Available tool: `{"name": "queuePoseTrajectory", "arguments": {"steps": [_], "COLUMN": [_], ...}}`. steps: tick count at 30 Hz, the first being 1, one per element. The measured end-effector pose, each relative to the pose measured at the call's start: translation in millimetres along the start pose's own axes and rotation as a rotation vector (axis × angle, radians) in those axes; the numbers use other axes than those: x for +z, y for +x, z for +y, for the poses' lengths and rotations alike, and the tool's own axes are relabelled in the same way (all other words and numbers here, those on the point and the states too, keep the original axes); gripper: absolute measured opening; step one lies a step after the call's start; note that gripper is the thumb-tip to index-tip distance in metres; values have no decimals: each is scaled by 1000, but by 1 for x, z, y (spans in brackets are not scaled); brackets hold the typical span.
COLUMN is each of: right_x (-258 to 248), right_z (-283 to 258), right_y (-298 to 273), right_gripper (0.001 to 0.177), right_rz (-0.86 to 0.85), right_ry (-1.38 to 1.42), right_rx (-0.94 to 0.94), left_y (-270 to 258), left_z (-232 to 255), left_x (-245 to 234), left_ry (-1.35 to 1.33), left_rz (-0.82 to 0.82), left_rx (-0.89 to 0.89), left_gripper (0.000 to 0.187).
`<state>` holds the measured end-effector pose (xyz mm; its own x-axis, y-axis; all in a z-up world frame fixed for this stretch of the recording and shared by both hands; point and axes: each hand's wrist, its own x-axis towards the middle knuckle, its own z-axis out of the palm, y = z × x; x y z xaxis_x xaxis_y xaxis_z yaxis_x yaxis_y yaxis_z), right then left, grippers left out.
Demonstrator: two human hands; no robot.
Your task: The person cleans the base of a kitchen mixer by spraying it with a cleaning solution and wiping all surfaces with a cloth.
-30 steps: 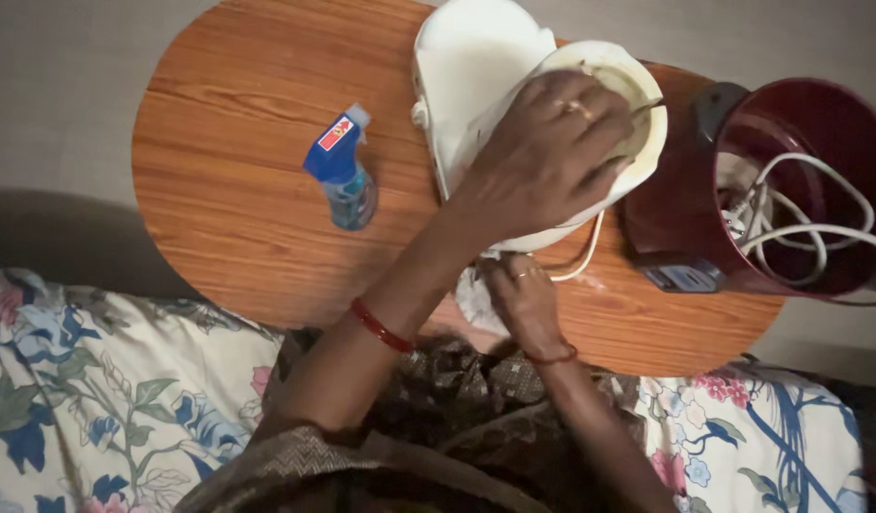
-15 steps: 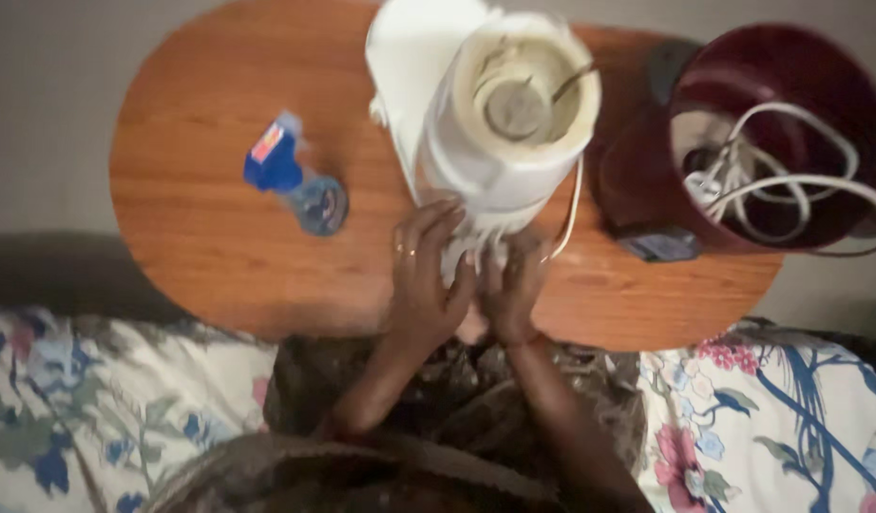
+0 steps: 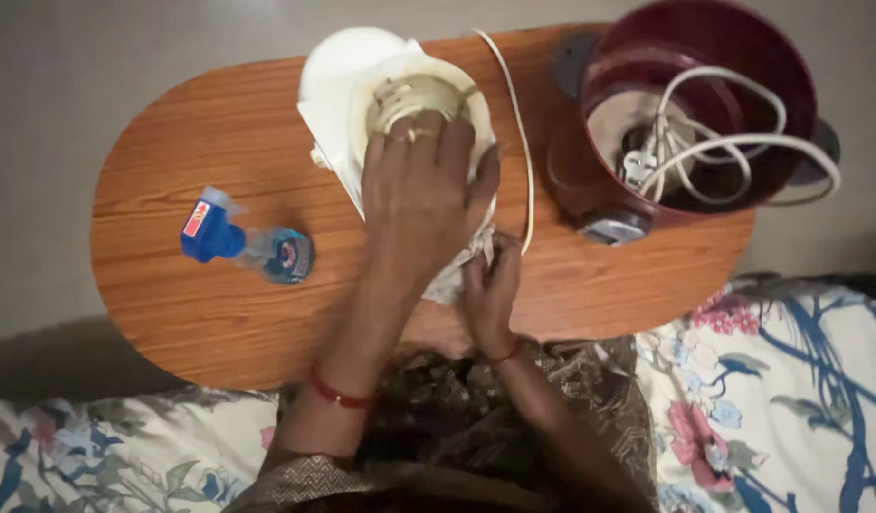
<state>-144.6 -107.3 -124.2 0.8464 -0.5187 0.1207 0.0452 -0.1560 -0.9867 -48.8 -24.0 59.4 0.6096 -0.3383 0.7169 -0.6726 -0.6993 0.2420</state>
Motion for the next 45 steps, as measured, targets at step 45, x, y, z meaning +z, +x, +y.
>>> {"name": "queuePoseTrajectory", "arguments": {"steps": [45], "right_x": [-60], "right_z": [18], "right_y": [-9], "right_gripper": [28], "right_rz": [-93], "right_ry": [342], "right_rx": [152], "left_y": [-17], "left_z": [-39], "left_x": [-28], "left_ry": [-444], "left_rz": [-87], "left_rx": [224], "left_gripper": [4]}}
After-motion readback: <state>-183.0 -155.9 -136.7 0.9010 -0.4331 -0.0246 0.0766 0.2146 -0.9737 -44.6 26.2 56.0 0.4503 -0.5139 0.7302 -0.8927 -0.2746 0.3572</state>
